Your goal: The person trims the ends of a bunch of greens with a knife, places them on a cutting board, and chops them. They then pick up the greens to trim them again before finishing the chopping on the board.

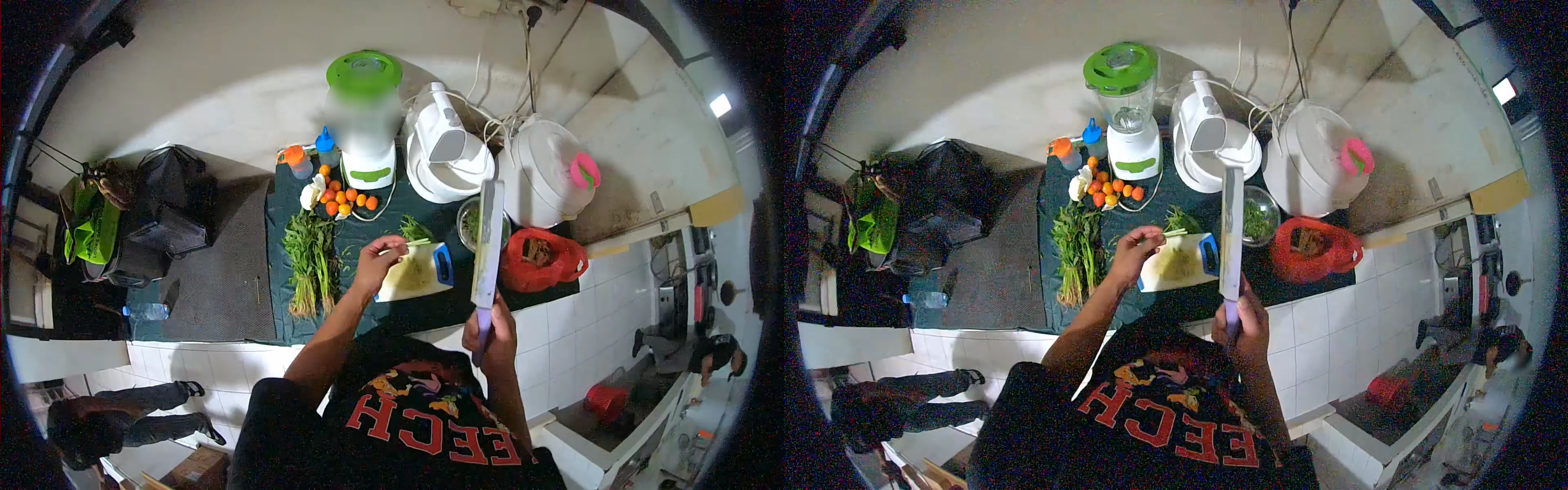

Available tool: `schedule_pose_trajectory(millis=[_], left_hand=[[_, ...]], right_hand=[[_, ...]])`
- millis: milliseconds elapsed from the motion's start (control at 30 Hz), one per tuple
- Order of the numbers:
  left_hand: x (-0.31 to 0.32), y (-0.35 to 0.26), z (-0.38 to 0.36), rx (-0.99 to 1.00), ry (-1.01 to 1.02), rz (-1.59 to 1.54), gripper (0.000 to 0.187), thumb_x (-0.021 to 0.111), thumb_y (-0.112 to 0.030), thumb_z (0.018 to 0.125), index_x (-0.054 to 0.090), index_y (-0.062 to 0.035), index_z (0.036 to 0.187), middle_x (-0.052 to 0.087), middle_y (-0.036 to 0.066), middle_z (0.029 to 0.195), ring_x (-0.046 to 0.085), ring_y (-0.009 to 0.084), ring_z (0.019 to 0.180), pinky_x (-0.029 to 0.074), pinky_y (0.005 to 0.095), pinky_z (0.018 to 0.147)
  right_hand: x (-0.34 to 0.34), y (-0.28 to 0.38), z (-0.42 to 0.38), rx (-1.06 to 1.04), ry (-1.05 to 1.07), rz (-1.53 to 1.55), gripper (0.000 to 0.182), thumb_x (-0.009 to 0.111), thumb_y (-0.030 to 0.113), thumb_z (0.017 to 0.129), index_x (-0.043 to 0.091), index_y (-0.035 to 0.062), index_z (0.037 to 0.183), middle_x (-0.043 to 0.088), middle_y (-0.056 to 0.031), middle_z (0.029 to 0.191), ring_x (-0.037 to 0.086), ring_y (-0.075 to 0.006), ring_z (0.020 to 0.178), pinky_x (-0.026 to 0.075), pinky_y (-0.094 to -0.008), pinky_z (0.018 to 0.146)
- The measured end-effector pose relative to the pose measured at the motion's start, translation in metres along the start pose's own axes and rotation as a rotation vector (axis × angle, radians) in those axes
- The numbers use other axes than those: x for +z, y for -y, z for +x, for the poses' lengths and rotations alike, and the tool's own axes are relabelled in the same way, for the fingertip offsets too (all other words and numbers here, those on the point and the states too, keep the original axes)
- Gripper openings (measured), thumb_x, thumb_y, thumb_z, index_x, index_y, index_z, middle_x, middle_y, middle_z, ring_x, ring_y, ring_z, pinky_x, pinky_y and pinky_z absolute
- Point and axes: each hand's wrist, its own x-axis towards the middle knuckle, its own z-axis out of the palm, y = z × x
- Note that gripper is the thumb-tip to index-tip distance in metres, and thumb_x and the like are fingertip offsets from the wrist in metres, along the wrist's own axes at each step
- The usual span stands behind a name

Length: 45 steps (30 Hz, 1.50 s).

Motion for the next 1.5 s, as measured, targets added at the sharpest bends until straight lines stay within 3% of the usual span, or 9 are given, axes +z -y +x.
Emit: schedule_pose_trajectory(millis=[100, 367, 567, 767, 1100, 1267, 1400, 1433, 1500], left_hand=[[-0.024, 0.046, 0.054, 0.111, -0.095, 0.184, 0.015, 0.073, -0.008, 0.092, 0.073, -0.0016, 0.105, 0.073, 0.004, 0.097, 0.069, 0.0121, 0.089, 0.055, 0.0272, 0.081], [-0.037, 0.075, 0.073, 0.192, -0.346, 0.785, 0.016, 0.081, -0.018, 0.082, 0.082, -0.0124, 0.096, 0.077, 0.006, 0.08, 0.072, 0.0151, 0.07, 0.056, 0.0303, 0.07], [-0.052, 0.079, 0.073, 0.231, -0.39, 0.79, 0.015, 0.08, -0.018, 0.085, 0.08, -0.0122, 0.099, 0.078, 0.008, 0.093, 0.072, 0.0182, 0.078, 0.055, 0.0308, 0.074], [-0.056, 0.081, 0.046, 0.43, -0.333, 0.761, 0.01, 0.074, -0.009, 0.088, 0.078, -0.0094, 0.097, 0.075, 0.007, 0.089, 0.072, 0.0201, 0.074, 0.054, 0.0317, 0.068], [-0.069, 0.117, -0.007, 0.472, -0.322, 1.161, 0.013, 0.071, -0.014, 0.085, 0.075, -0.0162, 0.097, 0.074, 0.003, 0.103, 0.068, 0.0297, 0.096, 0.054, 0.0416, 0.085], [-0.078, 0.131, -0.001, 0.681, -0.055, 1.431, 0.013, 0.069, -0.012, 0.084, 0.074, -0.0148, 0.096, 0.071, 0.0, 0.104, 0.064, 0.033, 0.097, 0.05, 0.048, 0.087], [-0.066, 0.117, -0.004, 0.702, -0.1, 1.357, 0.014, 0.069, -0.011, 0.083, 0.073, -0.0122, 0.096, 0.069, 0.003, 0.104, 0.063, 0.0331, 0.098, 0.051, 0.0478, 0.086], [-0.067, 0.12, -0.001, 0.655, -0.078, 1.311, 0.015, 0.069, -0.011, 0.083, 0.073, -0.0106, 0.098, 0.069, 0.006, 0.103, 0.064, 0.0336, 0.098, 0.051, 0.0479, 0.086], [-0.064, 0.126, 0.002, 0.601, -0.051, 1.263, 0.016, 0.069, -0.011, 0.083, 0.072, -0.009, 0.099, 0.069, 0.009, 0.103, 0.064, 0.0341, 0.098, 0.052, 0.0481, 0.085]], right_hand=[[-0.021, -0.02, -0.005, 0.065, -0.087, 0.05, 0.067, 0.055, 0.039, 0.102, 0.038, 0.0035, 0.155, 0.051, -0.0032, 0.062, 0.046, -0.0124, 0.046, 0.039, -0.0286, 0.043], [-0.061, -0.08, -0.016, 0.199, -0.125, -0.046, 0.054, 0.052, 0.03, 0.106, 0.041, 0.007, 0.154, 0.047, 0.0002, 0.062, 0.041, -0.0085, 0.045, 0.032, -0.0252, 0.04], [-0.09, -0.171, 0.006, 0.438, -0.088, -0.244, 0.051, 0.06, 0.031, 0.104, 0.05, 0.009, 0.149, 0.048, 0.0031, 0.063, 0.042, -0.006, 0.049, 0.033, -0.0224, 0.042], [-0.116, -0.27, 0.037, 0.323, 0.014, -0.479, 0.047, 0.059, 0.027, 0.105, 0.053, 0.0064, 0.147, 0.047, 0.0026, 0.064, 0.042, -0.0069, 0.05, 0.035, -0.0244, 0.044], [-0.116, -0.254, 0.075, 0.208, -0.032, -0.56, 0.041, 0.053, 0.034, 0.107, 0.062, 0.008, 0.138, 0.051, 0.0023, 0.069, 0.047, -0.0061, 0.054, 0.04, -0.0238, 0.047], [-0.153, -0.278, 0.079, 0.043, -0.034, -0.747, 0.038, 0.052, 0.032, 0.107, 0.065, 0.0069, 0.132, 0.051, 0.0026, 0.067, 0.046, -0.0057, 0.055, 0.038, -0.0248, 0.048], [-0.098, -0.227, 0.052, 0.133, -0.192, -0.708, 0.035, 0.053, 0.029, 0.108, 0.068, 0.0042, 0.126, 0.049, 0.003, 0.064, 0.044, -0.0048, 0.055, 0.038, -0.0254, 0.049], [-0.115, -0.244, 0.054, 0.059, -0.134, -0.837, 0.043, 0.051, 0.036, 0.108, 0.065, 0.0043, 0.132, 0.072, -0.0123, 0.085, 0.066, -0.0198, 0.071, 0.053, -0.0357, 0.067], [-0.131, -0.262, 0.044, 0.072, -0.166, -0.788, 0.039, 0.051, 0.03, 0.108, 0.065, 0.0042, 0.133, 0.062, -0.0048, 0.075, 0.056, -0.0128, 0.063, 0.047, -0.0314, 0.058]])
